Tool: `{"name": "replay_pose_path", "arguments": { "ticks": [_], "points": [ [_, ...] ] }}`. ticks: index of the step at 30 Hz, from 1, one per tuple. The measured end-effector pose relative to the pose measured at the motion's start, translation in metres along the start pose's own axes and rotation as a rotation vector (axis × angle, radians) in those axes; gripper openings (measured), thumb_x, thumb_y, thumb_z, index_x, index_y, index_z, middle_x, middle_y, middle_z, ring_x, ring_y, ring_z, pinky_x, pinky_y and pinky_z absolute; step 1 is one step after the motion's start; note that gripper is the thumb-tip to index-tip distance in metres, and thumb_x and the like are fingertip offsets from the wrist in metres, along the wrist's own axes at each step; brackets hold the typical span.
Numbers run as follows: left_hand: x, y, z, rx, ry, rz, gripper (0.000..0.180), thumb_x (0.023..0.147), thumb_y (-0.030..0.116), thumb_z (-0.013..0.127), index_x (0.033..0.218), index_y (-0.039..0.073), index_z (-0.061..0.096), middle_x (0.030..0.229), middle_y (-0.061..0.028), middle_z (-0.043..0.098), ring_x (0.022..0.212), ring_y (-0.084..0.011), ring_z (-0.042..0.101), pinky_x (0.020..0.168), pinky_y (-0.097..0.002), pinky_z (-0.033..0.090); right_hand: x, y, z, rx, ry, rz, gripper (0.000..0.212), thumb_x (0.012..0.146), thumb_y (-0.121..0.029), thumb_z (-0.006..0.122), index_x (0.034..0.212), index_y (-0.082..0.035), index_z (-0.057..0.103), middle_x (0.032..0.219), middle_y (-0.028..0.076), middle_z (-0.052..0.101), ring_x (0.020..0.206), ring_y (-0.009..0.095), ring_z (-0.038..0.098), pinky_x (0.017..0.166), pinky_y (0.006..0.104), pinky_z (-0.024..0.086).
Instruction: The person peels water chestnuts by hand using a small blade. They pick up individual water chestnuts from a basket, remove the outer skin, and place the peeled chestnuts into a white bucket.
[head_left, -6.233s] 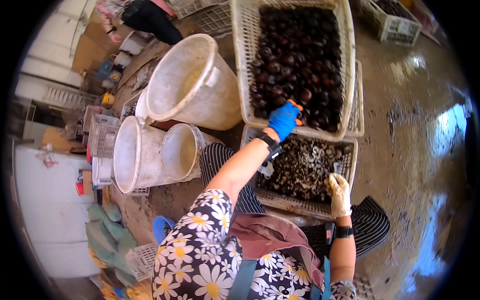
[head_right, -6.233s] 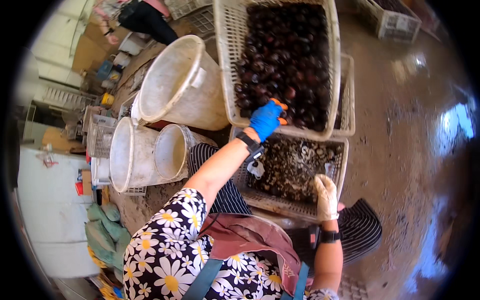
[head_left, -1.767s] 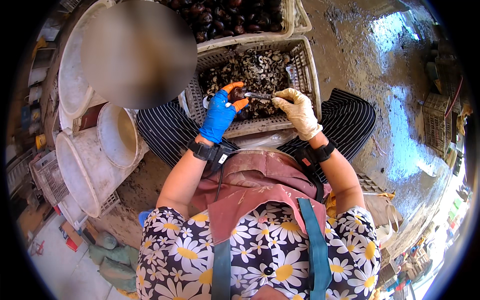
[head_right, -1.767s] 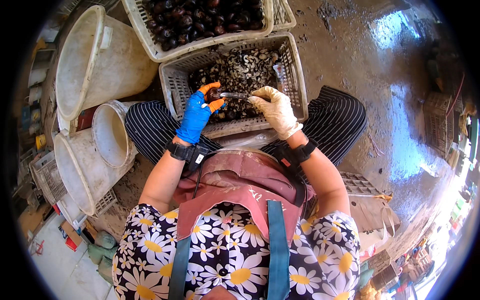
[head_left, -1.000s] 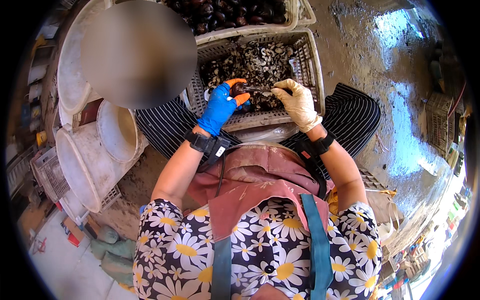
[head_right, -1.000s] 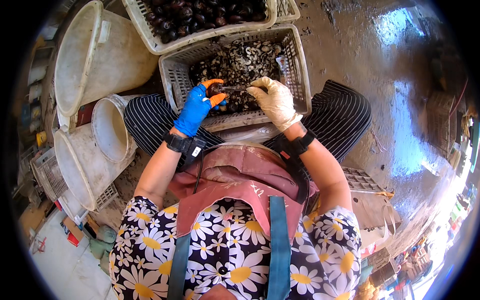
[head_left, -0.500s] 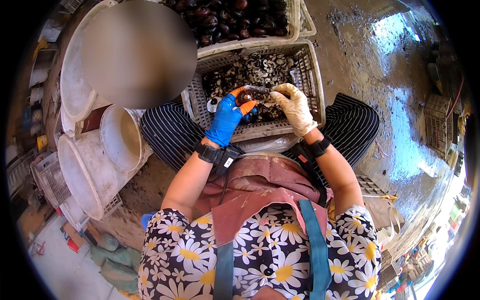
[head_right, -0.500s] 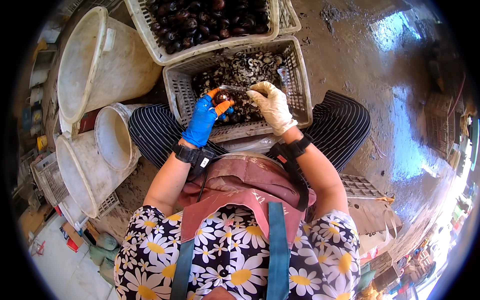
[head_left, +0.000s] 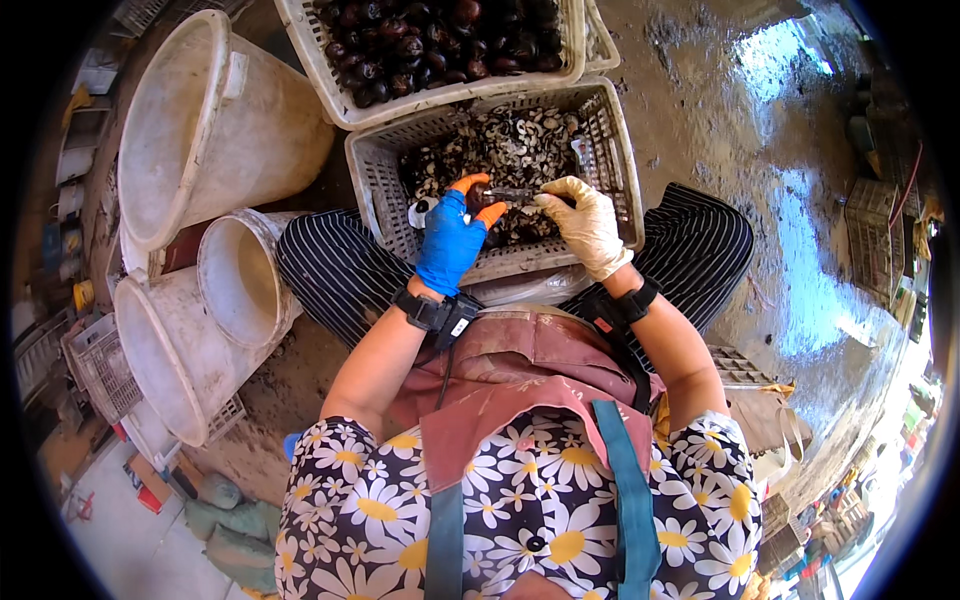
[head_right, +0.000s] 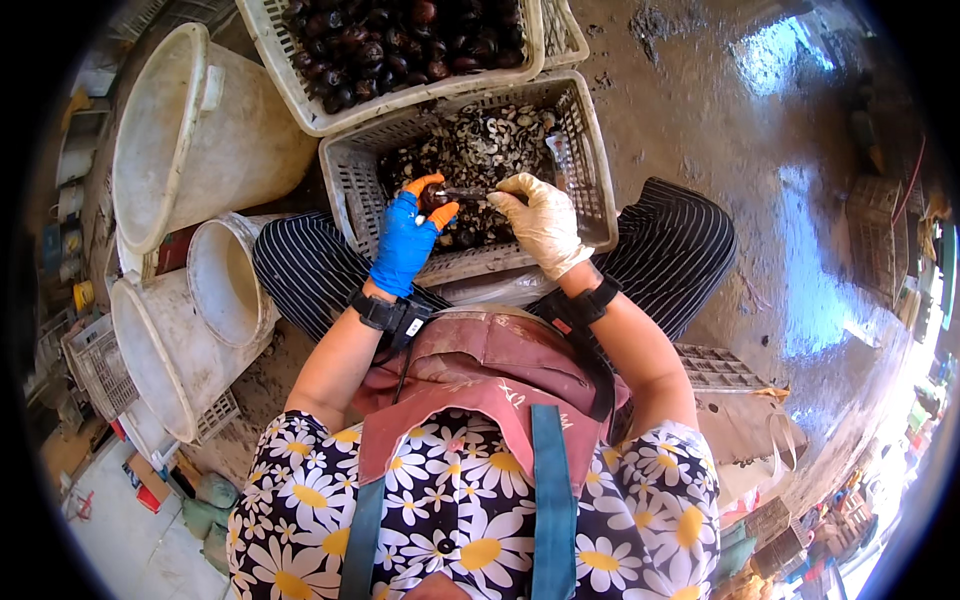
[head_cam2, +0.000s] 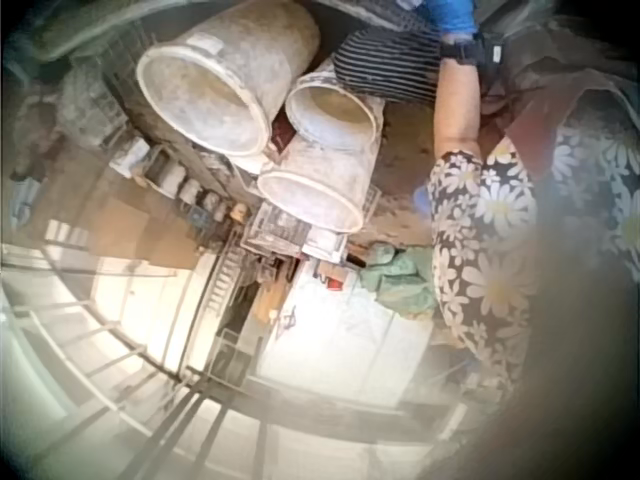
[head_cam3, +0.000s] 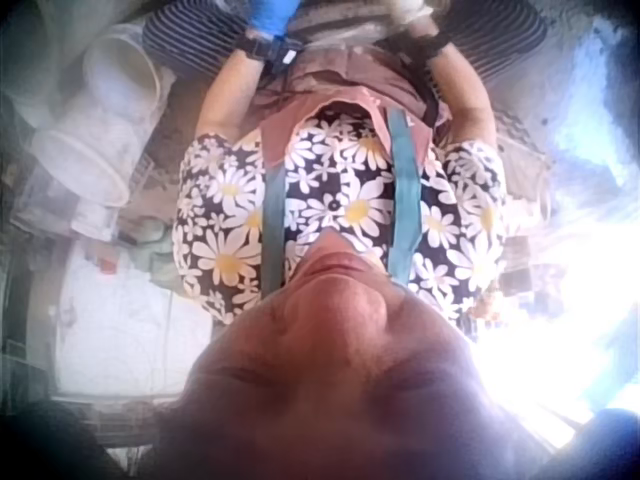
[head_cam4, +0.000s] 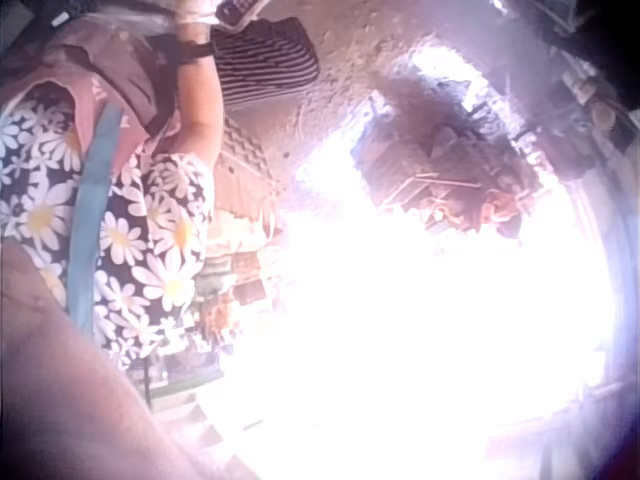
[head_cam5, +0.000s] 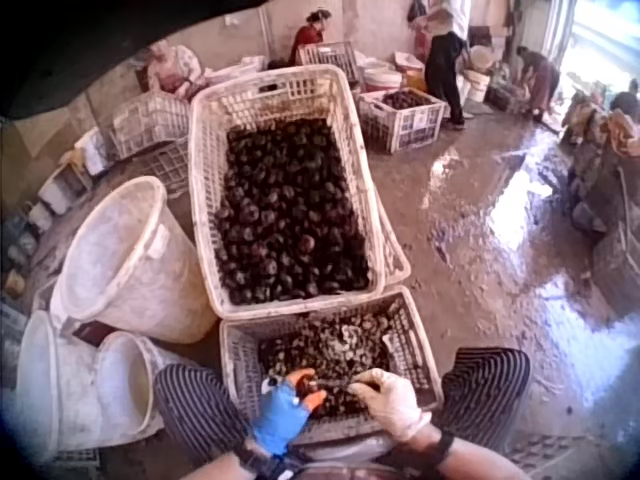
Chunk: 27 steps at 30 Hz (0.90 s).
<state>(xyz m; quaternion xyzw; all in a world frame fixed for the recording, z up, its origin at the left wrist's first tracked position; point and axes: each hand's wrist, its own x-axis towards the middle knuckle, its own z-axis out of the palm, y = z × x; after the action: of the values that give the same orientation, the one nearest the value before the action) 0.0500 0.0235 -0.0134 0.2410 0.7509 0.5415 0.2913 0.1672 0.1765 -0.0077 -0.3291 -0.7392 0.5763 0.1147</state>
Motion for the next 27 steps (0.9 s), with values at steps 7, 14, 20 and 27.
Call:
{"name": "replay_pose_path", "arguments": {
  "ticks": [7, 14, 20, 27],
  "points": [
    [0.005, -0.003, -0.009, -0.135, -0.024, -0.125, 0.038, 0.081, 0.006, 0.068, 0.117, 0.005, 0.055, 0.086, -0.0007, 0.061, 0.069, -0.0057, 0.056, 0.057, -0.0197, 0.046, 0.003, 0.006, 0.012, -0.001, 0.018, -0.041, 0.016, 0.079, -0.017, 0.069, 0.089, -0.004, 0.066, 0.079, 0.009, 0.067, 0.068, 0.015, 0.062, 0.064, 0.0271, 0.048],
    [0.011, 0.016, -0.034, -0.162, -0.508, -0.147, 0.038, 0.082, 0.009, 0.068, 0.118, 0.006, 0.056, 0.087, -0.0005, 0.062, 0.075, -0.007, 0.058, 0.064, -0.0204, 0.047, 0.019, 0.012, -0.024, 0.162, -0.355, 0.112, 0.015, 0.082, -0.01, 0.068, 0.092, 0.0, 0.065, 0.078, 0.002, 0.064, 0.068, 0.009, 0.056, 0.063, 0.0232, 0.046],
    [0.004, 0.017, -0.008, -0.445, -0.413, -0.277, 0.035, 0.083, 0.011, 0.067, 0.117, 0.005, 0.057, 0.093, -0.0016, 0.065, 0.08, -0.0102, 0.063, 0.063, -0.0198, 0.046, 0.01, 0.015, 0.013, 0.442, -0.139, 0.243, 0.014, 0.083, -0.009, 0.066, 0.094, 0.0, 0.064, 0.081, 0.002, 0.064, 0.071, 0.007, 0.056, 0.063, 0.0216, 0.046],
    [0.004, 0.016, -0.015, -0.398, -0.268, -0.325, 0.036, 0.08, 0.011, 0.071, 0.114, 0.005, 0.059, 0.092, -0.0007, 0.066, 0.08, -0.0066, 0.06, 0.063, -0.0199, 0.047, 0.005, -0.004, 0.0, 0.427, -0.063, 0.132, 0.012, 0.081, -0.004, 0.068, 0.092, -0.002, 0.065, 0.087, 0.001, 0.064, 0.076, 0.007, 0.056, 0.07, 0.0216, 0.048]
  ]
}}
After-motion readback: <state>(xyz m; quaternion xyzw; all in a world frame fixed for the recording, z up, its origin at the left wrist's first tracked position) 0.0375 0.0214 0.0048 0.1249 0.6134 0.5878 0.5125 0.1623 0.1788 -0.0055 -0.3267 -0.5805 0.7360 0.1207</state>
